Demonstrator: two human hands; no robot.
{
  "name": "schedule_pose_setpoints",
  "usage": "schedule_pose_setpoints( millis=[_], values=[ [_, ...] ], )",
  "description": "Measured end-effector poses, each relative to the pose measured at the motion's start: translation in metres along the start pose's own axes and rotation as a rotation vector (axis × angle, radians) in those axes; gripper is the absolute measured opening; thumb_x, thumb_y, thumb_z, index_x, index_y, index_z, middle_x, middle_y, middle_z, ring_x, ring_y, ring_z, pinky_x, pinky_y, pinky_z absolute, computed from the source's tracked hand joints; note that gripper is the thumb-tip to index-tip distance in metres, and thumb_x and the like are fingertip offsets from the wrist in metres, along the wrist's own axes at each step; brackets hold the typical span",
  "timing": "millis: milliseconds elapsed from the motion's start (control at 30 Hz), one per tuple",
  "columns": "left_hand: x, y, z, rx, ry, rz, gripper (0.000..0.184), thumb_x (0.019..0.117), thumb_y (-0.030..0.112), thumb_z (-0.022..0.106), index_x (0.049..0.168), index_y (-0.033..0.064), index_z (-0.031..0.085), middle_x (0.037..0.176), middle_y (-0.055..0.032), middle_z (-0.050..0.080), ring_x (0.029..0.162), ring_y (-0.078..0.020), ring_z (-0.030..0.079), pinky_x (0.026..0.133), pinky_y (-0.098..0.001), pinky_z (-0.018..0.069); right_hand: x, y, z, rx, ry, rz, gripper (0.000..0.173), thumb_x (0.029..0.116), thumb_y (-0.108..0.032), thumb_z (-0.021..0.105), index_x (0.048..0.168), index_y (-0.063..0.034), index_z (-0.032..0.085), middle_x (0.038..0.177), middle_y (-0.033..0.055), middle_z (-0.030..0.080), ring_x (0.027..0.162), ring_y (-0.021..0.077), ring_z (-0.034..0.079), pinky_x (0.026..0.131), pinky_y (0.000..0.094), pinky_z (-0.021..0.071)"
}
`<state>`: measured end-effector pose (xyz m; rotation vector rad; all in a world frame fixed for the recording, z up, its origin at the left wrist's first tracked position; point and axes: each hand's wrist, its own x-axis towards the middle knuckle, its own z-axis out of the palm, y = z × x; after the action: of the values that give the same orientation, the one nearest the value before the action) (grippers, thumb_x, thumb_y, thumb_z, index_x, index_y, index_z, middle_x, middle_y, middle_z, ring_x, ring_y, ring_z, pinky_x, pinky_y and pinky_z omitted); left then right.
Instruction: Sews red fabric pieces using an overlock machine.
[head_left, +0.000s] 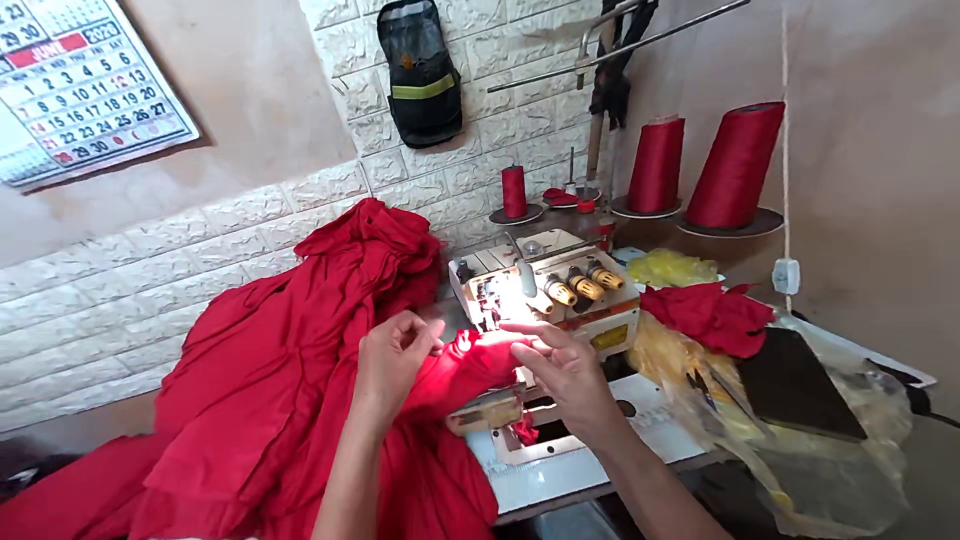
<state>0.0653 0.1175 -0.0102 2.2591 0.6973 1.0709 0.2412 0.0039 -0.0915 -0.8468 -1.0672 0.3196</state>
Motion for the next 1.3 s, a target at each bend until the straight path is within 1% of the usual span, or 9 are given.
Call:
schedule_pose_setpoints(
  millis=[133, 233, 533, 833, 967, 1100, 1167, 1233, 1300],
  values=[
    [0.009, -0.026, 0.004, 0.146, -0.250, 0.234, 0.018, 0.1005, 0.017, 0.062, 0.105, 0.0063, 0.075, 0.101, -0.0022, 0.075, 0.094, -0.0048, 0.069, 0.088, -0.0240, 0.0553, -0.002, 0.002, -0.002, 0.023, -0.008, 0.008, 0.023, 0.0998, -0.001, 0.054, 0.113, -0.0014, 0.074, 0.102, 0.0004, 0.074, 0.059, -0.0039, 0.052, 0.052, 0.0131, 0.0431],
    [0.018, -0.035, 0.012, 0.351, -0.383, 0.304, 0.022, 0.1005, 0.011, 0.058, 0.110, 0.0059, 0.077, 0.114, -0.0100, 0.073, 0.113, -0.0216, 0.067, 0.103, -0.0405, 0.0500, 0.000, 0.000, -0.001, 0.038, -0.015, 0.017, 0.023, 0.0992, 0.000, 0.054, 0.112, 0.0005, 0.074, 0.103, 0.0035, 0.075, 0.062, -0.0002, 0.057, 0.054, 0.0156, 0.0471],
    [0.023, -0.041, 0.004, 0.311, -0.255, 0.375, 0.022, 0.1025, 0.017, 0.053, 0.104, 0.0033, 0.070, 0.108, -0.0102, 0.070, 0.107, -0.0219, 0.064, 0.096, -0.0402, 0.0492, 0.003, -0.005, -0.003, 0.114, -0.040, 0.048, 0.023, 0.0969, 0.000, 0.057, 0.114, 0.0030, 0.071, 0.104, 0.0052, 0.075, 0.075, 0.0044, 0.066, 0.066, 0.0182, 0.0551],
    [0.027, -0.046, 0.016, 0.448, -0.341, 0.506, 0.023, 0.1012, 0.016, 0.055, 0.103, 0.0059, 0.076, 0.112, -0.0100, 0.072, 0.110, -0.0284, 0.065, 0.095, -0.0466, 0.0496, -0.001, -0.003, -0.003, 0.124, -0.023, 0.037, 0.023, 0.0988, -0.001, 0.055, 0.113, 0.0030, 0.072, 0.103, 0.0060, 0.075, 0.071, 0.0040, 0.064, 0.063, 0.0179, 0.0533],
    [0.022, -0.034, 0.012, 0.102, -0.232, 0.447, 0.019, 0.0999, 0.018, 0.059, 0.104, 0.0073, 0.075, 0.118, -0.0060, 0.068, 0.117, -0.0162, 0.060, 0.103, -0.0359, 0.0467, 0.003, -0.006, -0.004, -0.013, -0.104, 0.079, 0.025, 0.0945, -0.004, 0.063, 0.118, 0.0008, 0.070, 0.103, 0.0043, 0.075, 0.080, 0.0065, 0.069, 0.070, 0.0214, 0.0580],
    [0.008, -0.014, 0.023, 0.203, -0.201, 0.509, 0.021, 0.1020, 0.021, 0.058, 0.104, 0.0092, 0.075, 0.116, -0.0063, 0.070, 0.115, -0.0212, 0.062, 0.099, -0.0459, 0.0454, 0.007, -0.006, 0.013, -0.422, -0.383, 0.139, 0.028, 0.0972, -0.031, 0.066, 0.094, -0.0049, 0.074, 0.089, 0.0036, 0.069, 0.083, 0.0083, 0.064, 0.078, 0.0318, 0.0525],
    [-0.003, -0.009, 0.018, 0.387, -0.156, 0.437, 0.043, 0.1015, 0.045, 0.056, 0.121, 0.0092, 0.070, 0.129, -0.0084, 0.067, 0.122, -0.0283, 0.061, 0.098, -0.0558, 0.0444, 0.008, -0.008, 0.019, -0.367, -0.367, 0.153, 0.026, 0.0994, -0.028, 0.063, 0.093, -0.0038, 0.071, 0.084, 0.0012, 0.067, 0.077, 0.0044, 0.061, 0.073, 0.0266, 0.0508],
    [-0.013, -0.004, -0.005, 0.508, -0.293, 0.231, 0.083, 0.0855, 0.065, 0.067, 0.143, 0.0062, 0.057, 0.150, -0.0143, 0.052, 0.133, -0.0381, 0.051, 0.102, -0.0652, 0.0418, 0.005, -0.014, 0.016, -0.180, -0.287, 0.188, 0.021, 0.1003, -0.017, 0.062, 0.109, 0.0002, 0.071, 0.094, 0.0013, 0.073, 0.083, 0.0020, 0.068, 0.077, 0.0212, 0.0579],
    [-0.021, -0.007, -0.023, 0.582, -0.430, 0.121, 0.052, 0.0872, 0.036, 0.078, 0.123, -0.0001, 0.067, 0.137, -0.0192, 0.061, 0.124, -0.0399, 0.059, 0.099, -0.0606, 0.0478, 0.000, -0.016, 0.010, -0.041, -0.189, 0.237, 0.013, 0.0999, -0.015, 0.062, 0.103, -0.0038, 0.068, 0.084, -0.0018, 0.071, 0.073, 0.0018, 0.065, 0.067, 0.0192, 0.0548]
  ],
)
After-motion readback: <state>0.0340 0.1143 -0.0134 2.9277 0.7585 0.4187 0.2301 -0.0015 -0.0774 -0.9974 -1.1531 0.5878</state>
